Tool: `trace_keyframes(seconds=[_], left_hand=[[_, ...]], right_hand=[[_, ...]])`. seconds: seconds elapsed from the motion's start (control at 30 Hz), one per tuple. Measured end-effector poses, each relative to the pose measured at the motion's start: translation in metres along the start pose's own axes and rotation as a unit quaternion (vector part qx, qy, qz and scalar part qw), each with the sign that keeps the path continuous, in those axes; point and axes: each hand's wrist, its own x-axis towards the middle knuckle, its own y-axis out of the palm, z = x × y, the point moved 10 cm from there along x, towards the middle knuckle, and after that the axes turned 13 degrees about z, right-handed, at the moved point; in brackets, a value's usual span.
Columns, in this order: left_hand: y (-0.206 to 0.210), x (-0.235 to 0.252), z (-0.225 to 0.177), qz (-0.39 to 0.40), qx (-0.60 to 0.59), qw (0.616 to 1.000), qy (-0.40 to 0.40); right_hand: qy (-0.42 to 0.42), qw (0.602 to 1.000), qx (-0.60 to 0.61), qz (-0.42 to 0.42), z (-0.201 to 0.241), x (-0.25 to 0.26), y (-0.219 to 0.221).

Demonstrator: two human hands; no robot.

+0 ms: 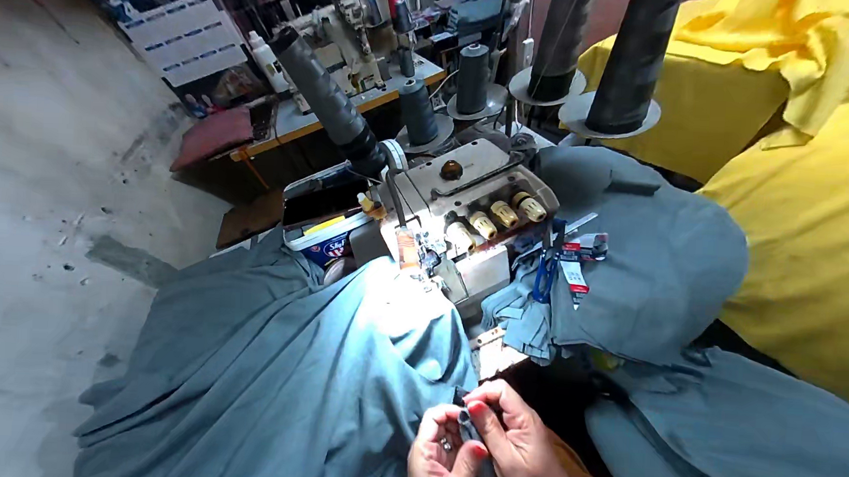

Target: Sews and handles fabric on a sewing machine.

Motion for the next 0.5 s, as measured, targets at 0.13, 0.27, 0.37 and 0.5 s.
trace_keyframes(seconds=[0.13, 0.27, 0.37, 0.5], left_hand=[[-0.006, -0.004, -0.012, 0.011, 0.032, 0.999, 0.029], [-0.006, -0.008, -0.020, 0.015, 0.052, 0.997, 0.063], [-0.016, -0.011, -0.036, -0.010, 0.159, 0.981, 0.111], [-0.019, -0.017, -0.048, 0.001, 0.198, 0.967, 0.162]], right_hand=[[-0.017, 1.000, 0.021, 0.009, 0.011, -0.003, 0.002], [-0.011, 0.996, 0.060, 0.058, 0.009, -0.003, 0.004], [-0.041, 0.994, 0.021, 0.102, 0.015, -0.004, 0.004], [-0.077, 0.991, -0.033, 0.104, 0.027, -0.006, 0.003]])
